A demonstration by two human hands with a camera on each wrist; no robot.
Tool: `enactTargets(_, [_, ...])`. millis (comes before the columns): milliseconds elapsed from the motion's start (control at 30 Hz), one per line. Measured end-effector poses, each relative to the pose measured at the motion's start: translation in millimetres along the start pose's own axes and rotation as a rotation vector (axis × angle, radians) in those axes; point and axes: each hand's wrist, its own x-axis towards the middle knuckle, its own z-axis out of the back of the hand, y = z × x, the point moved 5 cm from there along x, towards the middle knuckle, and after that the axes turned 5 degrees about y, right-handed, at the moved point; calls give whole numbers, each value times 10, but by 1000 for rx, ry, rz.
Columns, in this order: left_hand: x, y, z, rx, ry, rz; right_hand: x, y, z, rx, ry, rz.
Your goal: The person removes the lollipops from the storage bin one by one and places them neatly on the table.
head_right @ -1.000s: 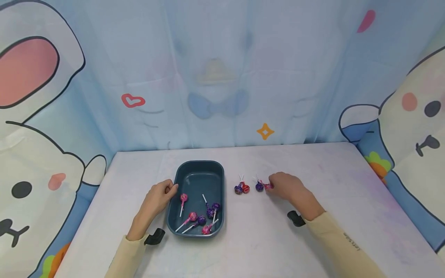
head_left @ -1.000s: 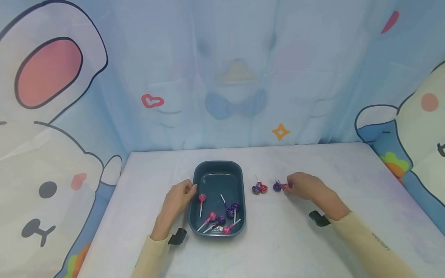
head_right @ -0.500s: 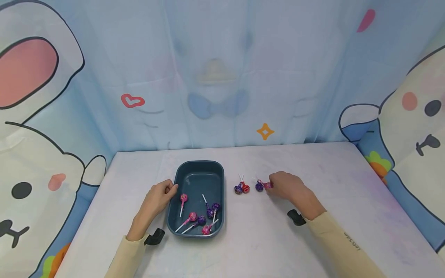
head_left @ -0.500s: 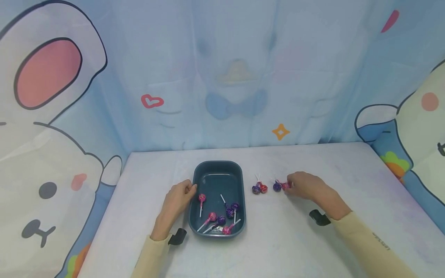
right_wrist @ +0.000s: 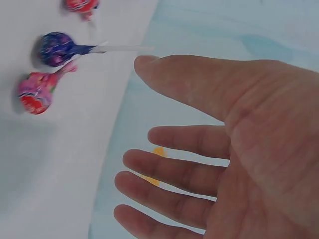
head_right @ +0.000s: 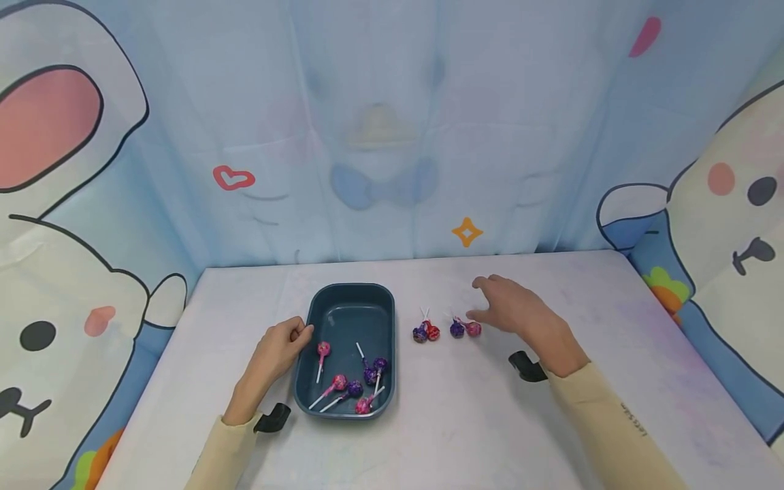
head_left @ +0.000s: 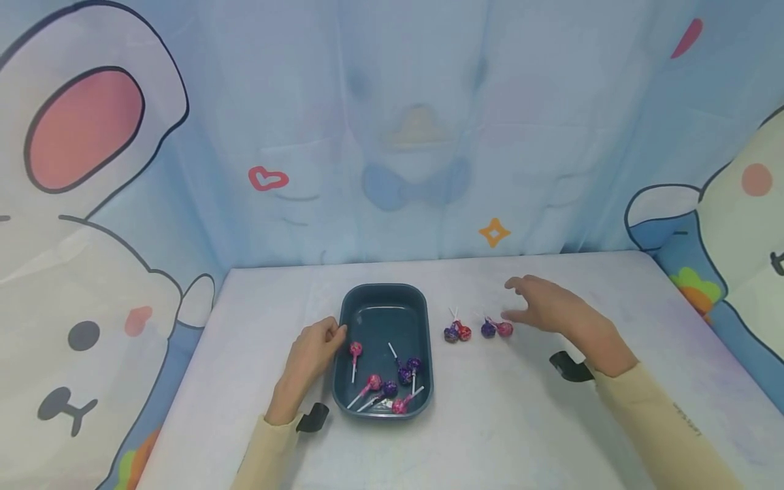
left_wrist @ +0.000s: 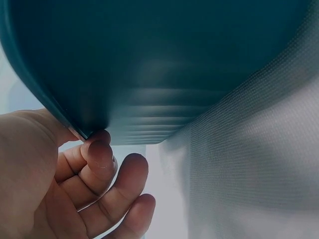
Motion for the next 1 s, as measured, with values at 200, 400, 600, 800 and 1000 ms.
enactTargets(200, [-5, 0, -4, -7, 1, -4, -31, 91, 80, 2, -21, -2])
enactTargets(400, [1, -9, 8, 0, -4, -9, -42, 194, 137, 1, -46, 18])
enactTargets(600, [-3, -32, 23, 1, -12, -27, -24, 325, 177, -14, -45, 18])
enactTargets(800, [-2, -31, 25, 4, -14, -28, 17, 469, 190, -26, -45, 40])
enactTargets(1000, [2, -28, 31, 14, -15, -24, 67, 604, 214, -44, -41, 61])
